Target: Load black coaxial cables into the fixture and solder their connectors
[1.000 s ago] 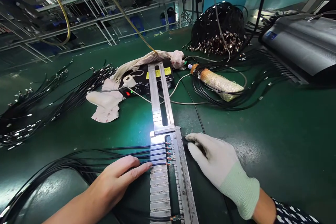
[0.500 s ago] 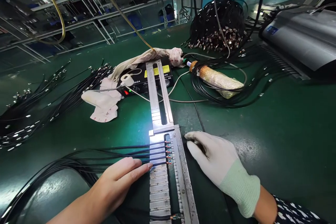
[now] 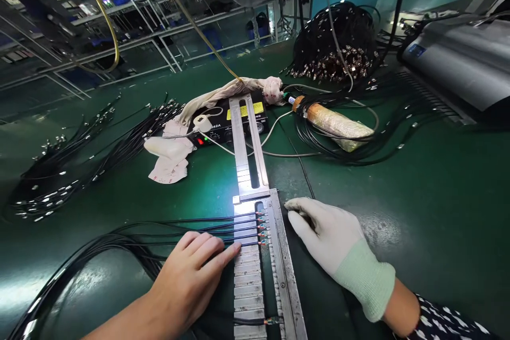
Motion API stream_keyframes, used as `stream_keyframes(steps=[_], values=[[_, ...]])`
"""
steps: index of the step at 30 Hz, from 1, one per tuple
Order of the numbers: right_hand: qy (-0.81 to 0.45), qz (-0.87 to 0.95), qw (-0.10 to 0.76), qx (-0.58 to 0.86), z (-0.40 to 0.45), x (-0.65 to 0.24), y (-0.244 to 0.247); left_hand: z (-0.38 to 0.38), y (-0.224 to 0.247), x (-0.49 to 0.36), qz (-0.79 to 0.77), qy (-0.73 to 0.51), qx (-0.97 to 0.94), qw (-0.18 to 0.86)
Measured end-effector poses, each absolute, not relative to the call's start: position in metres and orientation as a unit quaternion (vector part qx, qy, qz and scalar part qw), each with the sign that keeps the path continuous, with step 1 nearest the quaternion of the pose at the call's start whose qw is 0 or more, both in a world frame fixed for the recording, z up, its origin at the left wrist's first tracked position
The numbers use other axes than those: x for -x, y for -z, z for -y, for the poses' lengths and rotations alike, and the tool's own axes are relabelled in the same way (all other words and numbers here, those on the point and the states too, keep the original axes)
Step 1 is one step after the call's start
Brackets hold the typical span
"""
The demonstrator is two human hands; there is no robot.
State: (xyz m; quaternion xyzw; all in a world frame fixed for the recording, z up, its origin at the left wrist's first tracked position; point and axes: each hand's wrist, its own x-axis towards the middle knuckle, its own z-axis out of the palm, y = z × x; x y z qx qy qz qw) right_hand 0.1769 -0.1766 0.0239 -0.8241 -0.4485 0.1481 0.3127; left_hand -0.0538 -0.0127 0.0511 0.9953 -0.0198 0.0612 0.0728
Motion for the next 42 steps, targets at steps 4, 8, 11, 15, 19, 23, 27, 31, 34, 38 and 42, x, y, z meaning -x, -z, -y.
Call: stream_keyframes(steps=[4,8,11,15,19,23,27,31,34,38,42], values=[[-0.149,0.453,0.319,0.819,0.177,-0.176,-0.028,0.022,-0.050,0.028,0.053,-0.071,-0.994,0.066],[-0.148,0.466,0.318,0.812,0.178,-0.175,-0.029,0.026,-0.050,0.015,0.002,-0.079,-0.990,0.117],[-0.142,0.474,0.317,0.809,0.177,-0.176,-0.028,0.026,-0.051,0.014,-0.023,-0.072,-0.993,0.096],[-0.145,0.475,0.318,0.808,0.177,-0.176,-0.030,0.026,-0.049,0.017,-0.028,-0.080,-0.996,0.034],[-0.152,0.469,0.322,0.808,0.178,-0.175,-0.033,0.028,-0.046,0.017,-0.015,-0.064,-0.998,0.011],[-0.159,0.464,0.328,0.807,0.178,-0.173,-0.035,0.032,-0.050,0.018,-0.053,-0.058,-0.997,0.000],[-0.167,0.464,0.335,0.803,0.178,-0.173,-0.036,0.031,-0.051,0.023,-0.047,-0.055,-0.997,0.012],[-0.177,0.460,0.346,0.798,0.180,-0.175,-0.036,0.029,-0.050,0.031,-0.025,-0.049,-0.998,0.023],[-0.198,0.455,0.361,0.790,0.186,-0.171,-0.036,0.030,-0.060,0.046,-0.047,-0.052,-0.996,0.057],[-0.237,0.446,0.375,0.778,0.197,-0.159,-0.034,0.037,-0.083,0.075,-0.043,-0.008,-0.971,0.236],[-0.235,0.455,0.341,0.789,0.198,-0.155,-0.034,0.044,-0.089,0.088,-0.072,0.067,-0.931,0.350]])
